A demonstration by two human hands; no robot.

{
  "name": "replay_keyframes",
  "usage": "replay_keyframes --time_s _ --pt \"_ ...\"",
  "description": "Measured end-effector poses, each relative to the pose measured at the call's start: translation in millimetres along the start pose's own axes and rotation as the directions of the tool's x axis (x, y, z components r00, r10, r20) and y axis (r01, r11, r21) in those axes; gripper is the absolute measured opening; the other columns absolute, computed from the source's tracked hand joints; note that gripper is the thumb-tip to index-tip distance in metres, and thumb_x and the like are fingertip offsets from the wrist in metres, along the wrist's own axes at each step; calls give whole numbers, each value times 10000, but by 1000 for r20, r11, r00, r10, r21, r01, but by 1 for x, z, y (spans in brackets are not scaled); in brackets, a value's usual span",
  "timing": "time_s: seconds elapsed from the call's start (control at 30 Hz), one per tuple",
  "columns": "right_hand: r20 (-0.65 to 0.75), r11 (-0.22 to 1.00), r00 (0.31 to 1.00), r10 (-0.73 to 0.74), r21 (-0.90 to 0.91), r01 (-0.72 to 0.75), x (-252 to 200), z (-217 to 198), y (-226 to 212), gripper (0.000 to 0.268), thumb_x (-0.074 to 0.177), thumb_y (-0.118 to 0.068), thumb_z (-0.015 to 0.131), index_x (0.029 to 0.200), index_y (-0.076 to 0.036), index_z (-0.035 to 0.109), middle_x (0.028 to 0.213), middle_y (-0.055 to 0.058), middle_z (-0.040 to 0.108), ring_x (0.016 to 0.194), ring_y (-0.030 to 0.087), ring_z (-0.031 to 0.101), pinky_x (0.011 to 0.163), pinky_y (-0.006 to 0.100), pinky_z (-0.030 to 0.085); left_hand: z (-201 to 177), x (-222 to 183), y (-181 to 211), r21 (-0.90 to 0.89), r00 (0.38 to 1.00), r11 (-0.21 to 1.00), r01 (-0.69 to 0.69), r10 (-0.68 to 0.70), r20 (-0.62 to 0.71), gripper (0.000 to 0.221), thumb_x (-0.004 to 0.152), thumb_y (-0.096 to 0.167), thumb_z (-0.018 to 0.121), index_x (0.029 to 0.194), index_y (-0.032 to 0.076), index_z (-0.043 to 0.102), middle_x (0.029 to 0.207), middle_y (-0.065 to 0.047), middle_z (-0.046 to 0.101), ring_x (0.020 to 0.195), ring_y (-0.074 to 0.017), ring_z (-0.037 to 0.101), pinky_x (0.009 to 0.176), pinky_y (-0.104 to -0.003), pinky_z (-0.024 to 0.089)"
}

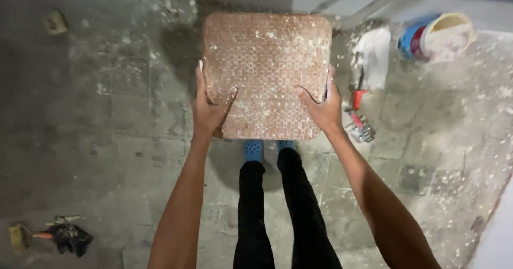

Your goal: The person moves a stool, picks up a hand sander, and sands the wall and wooden window frame using the sander.

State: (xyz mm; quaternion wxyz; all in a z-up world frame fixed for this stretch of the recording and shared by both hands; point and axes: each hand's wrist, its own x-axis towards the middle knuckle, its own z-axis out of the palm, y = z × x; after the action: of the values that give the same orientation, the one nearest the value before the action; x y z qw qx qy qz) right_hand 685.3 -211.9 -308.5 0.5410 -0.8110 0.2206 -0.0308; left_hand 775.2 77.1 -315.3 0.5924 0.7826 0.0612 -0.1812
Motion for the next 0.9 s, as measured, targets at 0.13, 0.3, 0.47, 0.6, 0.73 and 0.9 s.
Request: replay_keyframes --time_s 0.13,0.3,0.47,0.6,0.73,0.9 --pt "-7 996 1000 8 -88 -8 -1 31 61 901 879 -169 859 1574 55 331 1402 204 632 1254 233 640 1064 356 501 12 16 -79 182 996 981 -69 78 -42 1111 827 272 923 1650 70 204 1537 -235 546 1360 -328 609 1112 -393 505" --pt "9 986 1000 -9 -168 10 -3 59 115 922 899 -158 894 1587 55 318 1436 233 600 1307 271 628 1098 371 493 19 27 -153 259 994 961 -95 107 -31 1057 824 249 952 1635 45 306 1514 -234 588 1370 -344 617 1138 -414 508" --pt "17 990 997 73 -124 -70 5 63 132 882 921 -188 881 1578 53 344 1445 233 633 1314 269 655 1125 358 508 22 33 -172 225 989 964 -142 146 -5 1070 865 230 942 1655 43 244 1584 -232 522 1425 -355 576 1179 -430 492" --pt "26 992 1000 18 -124 -14 1 62 132 950 952 -186 870 1606 79 233 1489 260 587 1344 285 626 1144 370 478 23 30 -161 152 999 988 -39 38 7 1096 875 274 907 1661 53 175 1605 -226 481 1435 -336 560 1199 -413 472" --pt "39 979 999 20 -204 -12 1 54 126 938 960 -229 868 1602 47 243 1462 258 588 1322 290 643 1088 381 525 21 31 -141 416 998 908 -41 55 -21 1087 830 280 924 1647 87 234 1535 -250 449 1387 -405 508 1159 -456 428" --pt "-36 956 998 -47 -291 35 -2 16 94 760 961 -219 835 1562 -14 418 1396 230 636 1239 318 682 972 404 564 32 35 -87 634 895 675 -378 443 62 907 842 277 923 1594 158 430 1500 -201 414 1394 -424 475 1188 -479 437"
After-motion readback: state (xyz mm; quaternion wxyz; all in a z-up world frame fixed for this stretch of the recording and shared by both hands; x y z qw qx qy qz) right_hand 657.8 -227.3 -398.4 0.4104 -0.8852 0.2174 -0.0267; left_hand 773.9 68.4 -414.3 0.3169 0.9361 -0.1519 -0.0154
